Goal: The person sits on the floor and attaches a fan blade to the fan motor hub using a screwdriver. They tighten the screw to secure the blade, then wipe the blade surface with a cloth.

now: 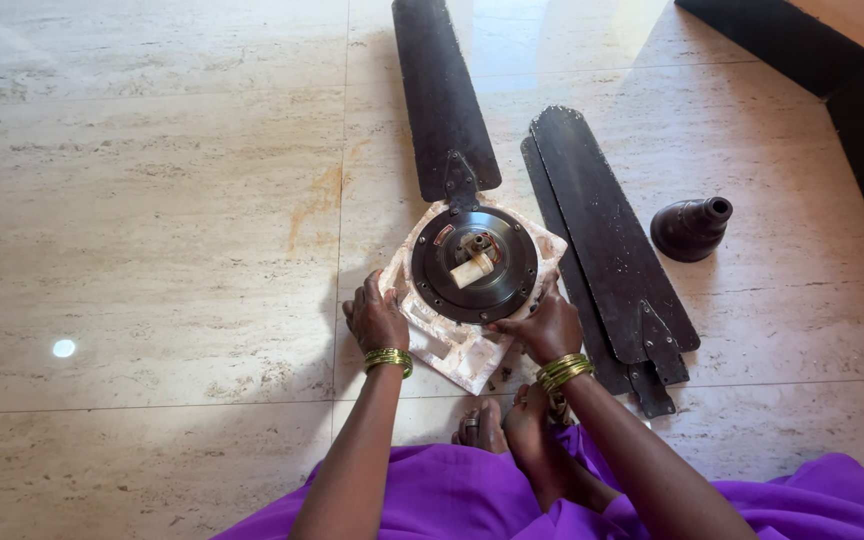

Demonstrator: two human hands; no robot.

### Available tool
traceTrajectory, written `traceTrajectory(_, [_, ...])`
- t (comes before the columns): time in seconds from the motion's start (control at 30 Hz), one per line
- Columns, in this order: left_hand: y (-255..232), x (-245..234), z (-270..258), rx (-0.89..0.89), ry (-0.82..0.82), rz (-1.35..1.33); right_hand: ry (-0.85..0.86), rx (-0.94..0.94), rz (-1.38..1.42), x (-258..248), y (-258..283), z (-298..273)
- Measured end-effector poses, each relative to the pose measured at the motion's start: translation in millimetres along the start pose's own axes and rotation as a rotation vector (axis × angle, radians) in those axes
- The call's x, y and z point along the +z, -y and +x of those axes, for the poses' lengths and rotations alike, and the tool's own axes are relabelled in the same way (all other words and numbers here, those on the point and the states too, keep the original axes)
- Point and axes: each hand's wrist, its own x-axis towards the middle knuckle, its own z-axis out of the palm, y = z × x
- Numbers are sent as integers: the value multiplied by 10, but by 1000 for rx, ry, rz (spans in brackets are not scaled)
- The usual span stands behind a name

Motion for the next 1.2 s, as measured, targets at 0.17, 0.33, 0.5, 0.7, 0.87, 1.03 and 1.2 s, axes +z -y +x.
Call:
traceTrajectory(0.17, [-144,1,-108,-107,-7,55,73,-42,-138,-86,-108,345])
traceTrajectory(0.33, [-319,-155,-299,-124,37,69,150,-125,-119,-108,-353,771])
traceTrajectory(0.5, [-501,-274,-513,-157,180,90,242,-169,-132,-269,-491,1074])
traceTrajectory(0.7, [-485,-273,-465,-127,223,93,249,-107,-269,-374,-293,1031])
traceTrajectory(0.87, [-410,-255,-461,-46,207,116,203,-71,-300,-390,-351,868])
traceTrajectory(1.03, [-445,-290,-470,-62,188,92,293,15,-146,-356,-737,593])
traceTrajectory(1.2, [-469,-316,-456,-63,195,125,211,-91,12,-137,-1120,204])
